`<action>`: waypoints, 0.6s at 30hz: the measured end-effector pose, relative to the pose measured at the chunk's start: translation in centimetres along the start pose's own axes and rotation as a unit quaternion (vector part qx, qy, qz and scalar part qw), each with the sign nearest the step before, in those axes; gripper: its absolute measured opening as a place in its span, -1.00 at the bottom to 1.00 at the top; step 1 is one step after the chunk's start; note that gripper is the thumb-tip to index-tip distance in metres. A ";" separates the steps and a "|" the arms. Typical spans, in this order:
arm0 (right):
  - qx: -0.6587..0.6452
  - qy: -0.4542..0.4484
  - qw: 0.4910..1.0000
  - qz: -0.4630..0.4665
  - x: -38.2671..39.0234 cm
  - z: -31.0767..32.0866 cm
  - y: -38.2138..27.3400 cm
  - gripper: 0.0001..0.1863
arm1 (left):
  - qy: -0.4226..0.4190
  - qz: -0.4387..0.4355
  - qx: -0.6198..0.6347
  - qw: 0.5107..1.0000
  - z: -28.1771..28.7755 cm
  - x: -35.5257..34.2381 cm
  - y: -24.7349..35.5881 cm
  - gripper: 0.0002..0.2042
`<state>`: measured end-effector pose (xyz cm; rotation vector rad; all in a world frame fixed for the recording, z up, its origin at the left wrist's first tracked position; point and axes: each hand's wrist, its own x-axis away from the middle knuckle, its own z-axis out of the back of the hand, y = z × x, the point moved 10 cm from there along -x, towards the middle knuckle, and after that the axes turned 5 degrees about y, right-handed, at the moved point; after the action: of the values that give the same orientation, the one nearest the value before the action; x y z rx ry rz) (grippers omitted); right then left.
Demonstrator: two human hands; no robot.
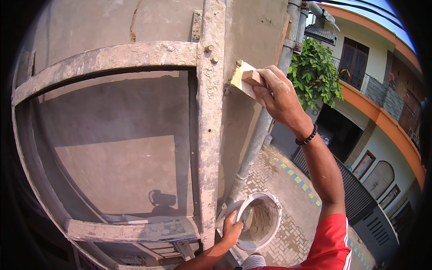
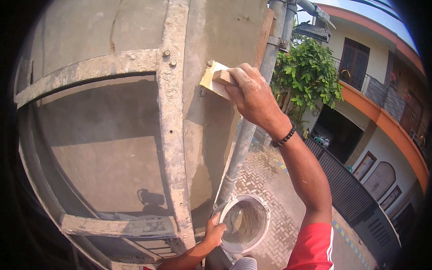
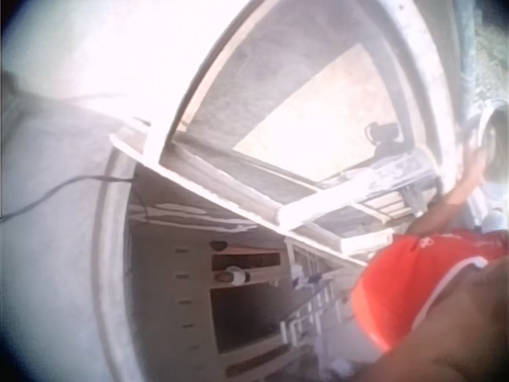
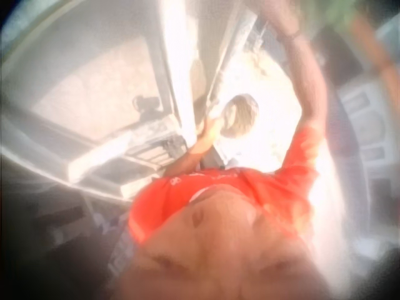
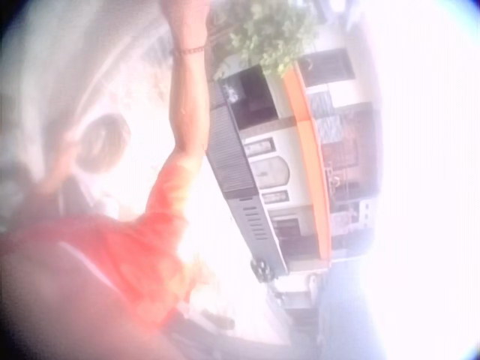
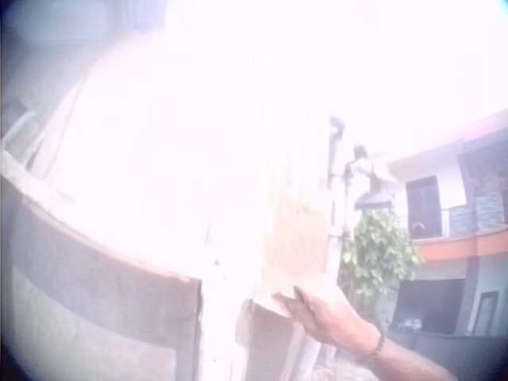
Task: The person scoops cement from a bucket and applies it to a vertical wall using a trowel while standing on a ladder. They repeatedly smooth the surface and add more material to even out the plaster.
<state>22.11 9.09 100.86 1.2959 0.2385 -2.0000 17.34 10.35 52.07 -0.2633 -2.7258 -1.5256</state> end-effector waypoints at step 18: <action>0.055 -0.136 0.985 0.091 14.6 -10.5 -1.6 -0.66 | -0.027 0.032 -0.022 0.999 -0.4 0.7 -0.5 -0.36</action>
<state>25.31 8.71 83.11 1.0520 -0.1173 -2.0266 16.51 9.86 51.93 -0.3927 -2.6974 -1.5859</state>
